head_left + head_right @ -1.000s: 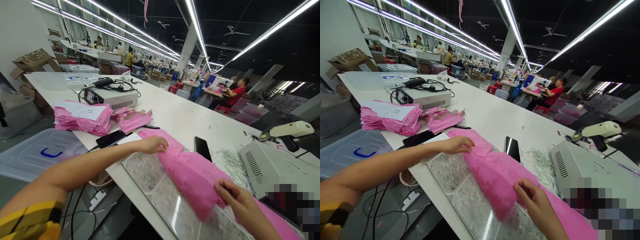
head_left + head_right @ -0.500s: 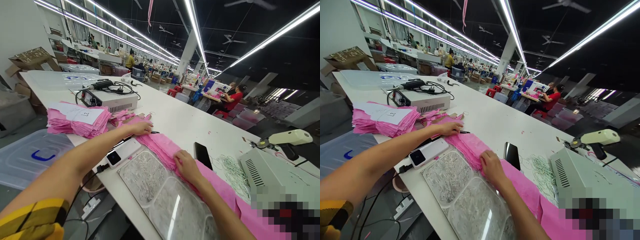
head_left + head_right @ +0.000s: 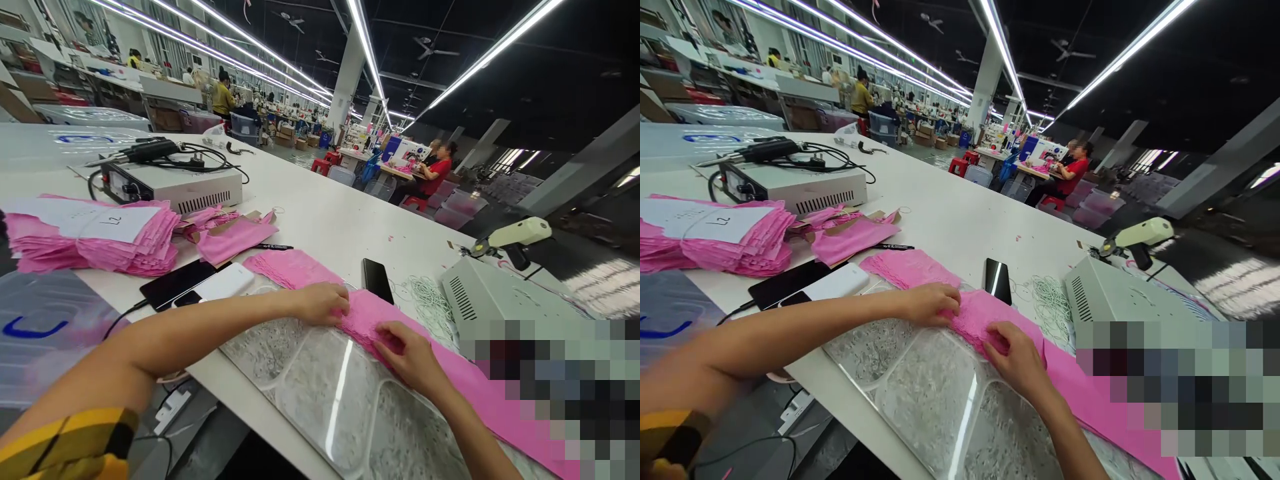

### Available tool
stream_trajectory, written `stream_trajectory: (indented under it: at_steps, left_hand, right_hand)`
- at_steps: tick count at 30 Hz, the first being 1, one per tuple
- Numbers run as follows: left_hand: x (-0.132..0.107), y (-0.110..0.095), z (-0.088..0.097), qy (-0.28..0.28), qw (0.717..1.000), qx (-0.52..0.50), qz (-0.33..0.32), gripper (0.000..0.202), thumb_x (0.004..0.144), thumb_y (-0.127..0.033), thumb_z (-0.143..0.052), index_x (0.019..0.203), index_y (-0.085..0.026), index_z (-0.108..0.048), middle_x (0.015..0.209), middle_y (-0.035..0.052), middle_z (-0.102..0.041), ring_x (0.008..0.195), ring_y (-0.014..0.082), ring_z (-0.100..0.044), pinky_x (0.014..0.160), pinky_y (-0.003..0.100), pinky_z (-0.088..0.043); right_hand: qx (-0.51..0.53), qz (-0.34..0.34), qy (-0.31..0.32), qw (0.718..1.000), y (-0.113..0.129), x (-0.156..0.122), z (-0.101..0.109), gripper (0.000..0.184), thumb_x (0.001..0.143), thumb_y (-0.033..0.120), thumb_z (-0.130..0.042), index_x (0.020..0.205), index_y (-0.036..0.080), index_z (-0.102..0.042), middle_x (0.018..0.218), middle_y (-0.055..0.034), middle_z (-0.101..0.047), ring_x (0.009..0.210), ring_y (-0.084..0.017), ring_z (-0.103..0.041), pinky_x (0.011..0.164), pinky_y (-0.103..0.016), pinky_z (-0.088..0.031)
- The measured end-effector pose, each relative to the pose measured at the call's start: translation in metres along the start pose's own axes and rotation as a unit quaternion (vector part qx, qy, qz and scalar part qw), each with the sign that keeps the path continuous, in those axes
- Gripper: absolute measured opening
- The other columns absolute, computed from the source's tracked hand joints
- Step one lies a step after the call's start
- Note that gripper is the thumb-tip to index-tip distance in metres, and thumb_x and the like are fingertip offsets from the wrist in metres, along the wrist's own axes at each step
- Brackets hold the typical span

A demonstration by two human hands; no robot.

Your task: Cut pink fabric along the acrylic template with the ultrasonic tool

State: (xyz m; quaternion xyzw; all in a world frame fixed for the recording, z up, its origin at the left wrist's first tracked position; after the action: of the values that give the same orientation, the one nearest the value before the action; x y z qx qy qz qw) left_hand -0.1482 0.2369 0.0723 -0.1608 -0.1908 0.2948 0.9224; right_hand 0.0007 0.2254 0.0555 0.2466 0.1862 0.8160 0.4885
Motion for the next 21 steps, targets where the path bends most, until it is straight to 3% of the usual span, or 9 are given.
stream_trajectory:
  at_steps: [3, 7, 11, 14, 21]
  left_hand:
    - [0.015, -0.005, -0.018, 0.009, 1.000, 0.005, -0.002, 0.007, 0.077, -0.013, -0.068, 0.073, -0.018, -0.067, 0.094, 0.0064, -0.066, 0.086, 0.0193, -0.062, 0.083, 0.029, -0.048]
    - [0.018, 0.001, -0.020, 0.023, 1.000, 0.001, 0.010, 0.017, 0.083, -0.009, -0.060, 0.068, -0.017, -0.064, 0.094, 0.0066, -0.065, 0.086, 0.0171, -0.061, 0.084, 0.029, -0.048]
    - [0.020, 0.007, -0.019, 0.046, 0.998, -0.012, 0.034, 0.012, 0.094, -0.023, -0.058, 0.090, -0.015, -0.065, 0.102, 0.0061, -0.065, 0.092, 0.0163, -0.061, 0.087, 0.035, -0.051]
    - [0.023, 0.012, -0.019, 0.063, 0.996, -0.018, 0.064, 0.025, 0.097, -0.035, -0.056, 0.112, -0.016, -0.062, 0.112, 0.0074, -0.063, 0.096, 0.0180, -0.063, 0.085, 0.038, -0.055]
    - [0.027, 0.015, -0.016, 0.116, 0.984, -0.014, 0.134, 0.027, 0.097, -0.035, -0.057, 0.114, -0.015, -0.061, 0.112, 0.0071, -0.063, 0.095, 0.0192, -0.064, 0.082, 0.037, -0.056]
  right_hand:
    - [0.002, -0.001, 0.007, 1.000, 0.001, -0.002, -0.005, 0.021, 0.083, 0.038, -0.055, 0.087, 0.023, -0.068, 0.096, -0.0060, -0.071, 0.088, -0.021, -0.065, 0.079, -0.035, -0.052]
    - [0.022, -0.004, 0.005, 1.000, -0.002, 0.000, -0.006, 0.023, 0.085, 0.036, -0.049, 0.079, 0.023, -0.066, 0.092, -0.0059, -0.070, 0.085, -0.021, -0.064, 0.078, -0.035, -0.050]
    - [0.037, -0.011, 0.004, 0.999, -0.007, 0.002, -0.006, 0.026, 0.085, 0.039, -0.047, 0.076, 0.023, -0.066, 0.089, -0.0053, -0.070, 0.083, -0.020, -0.064, 0.076, -0.033, -0.050]
    - [0.032, -0.020, 0.001, 0.999, -0.007, 0.002, -0.006, 0.031, 0.087, 0.043, -0.045, 0.075, 0.022, -0.065, 0.088, -0.0054, -0.071, 0.081, -0.020, -0.065, 0.074, -0.032, -0.049]
    - [-0.044, -0.063, -0.027, 0.997, 0.006, 0.007, -0.001, 0.031, 0.081, 0.053, -0.057, 0.079, 0.023, -0.065, 0.079, -0.0032, -0.069, 0.072, -0.020, -0.063, 0.063, -0.030, -0.044]
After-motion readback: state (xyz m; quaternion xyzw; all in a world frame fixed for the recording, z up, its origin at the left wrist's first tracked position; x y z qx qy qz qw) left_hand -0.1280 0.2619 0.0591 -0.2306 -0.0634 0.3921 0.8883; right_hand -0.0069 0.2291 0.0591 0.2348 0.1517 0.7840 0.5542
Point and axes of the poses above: each hand's wrist, its own x-axis towards the middle knuckle, its own z-axis out of the back of the hand, y = z × x, the point moved 10 cm from there along x, towards the middle knuckle
